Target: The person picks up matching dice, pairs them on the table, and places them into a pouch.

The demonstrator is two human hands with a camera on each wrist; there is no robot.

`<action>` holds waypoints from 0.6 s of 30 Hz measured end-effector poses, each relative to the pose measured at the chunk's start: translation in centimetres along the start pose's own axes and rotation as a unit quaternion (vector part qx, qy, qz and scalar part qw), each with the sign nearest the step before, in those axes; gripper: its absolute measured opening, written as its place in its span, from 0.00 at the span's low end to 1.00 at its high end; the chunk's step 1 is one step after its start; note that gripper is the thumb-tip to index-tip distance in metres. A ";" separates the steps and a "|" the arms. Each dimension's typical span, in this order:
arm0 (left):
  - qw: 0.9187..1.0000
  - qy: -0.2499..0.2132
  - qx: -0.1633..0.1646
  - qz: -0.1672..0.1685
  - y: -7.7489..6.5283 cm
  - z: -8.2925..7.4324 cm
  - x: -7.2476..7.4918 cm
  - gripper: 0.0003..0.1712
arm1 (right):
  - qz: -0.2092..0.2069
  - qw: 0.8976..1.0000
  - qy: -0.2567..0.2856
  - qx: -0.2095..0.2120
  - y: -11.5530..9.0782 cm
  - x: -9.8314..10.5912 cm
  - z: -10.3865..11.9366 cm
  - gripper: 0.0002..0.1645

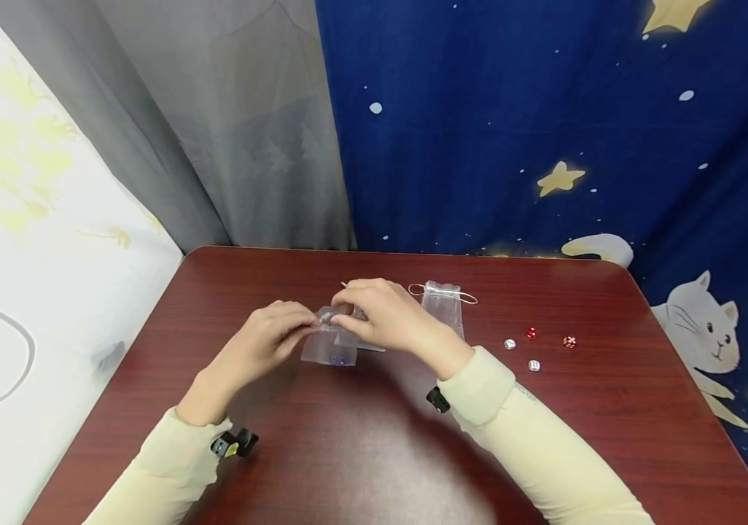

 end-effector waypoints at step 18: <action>1.000 0.005 -0.008 -0.018 0.0 0.0 0.2 0.12 | -0.014 0.999 0.035 -0.009 -1.3 0.1 -1.3 0.22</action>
Point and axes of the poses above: each hand's wrist, its own y-axis towards the middle knuckle, its own x-axis out of the back of the hand, z = x × y, the point moved 3 cm from there along y, towards the middle knuckle, and after that the axes turned 6 degrees about z, right-handed, at the moved point
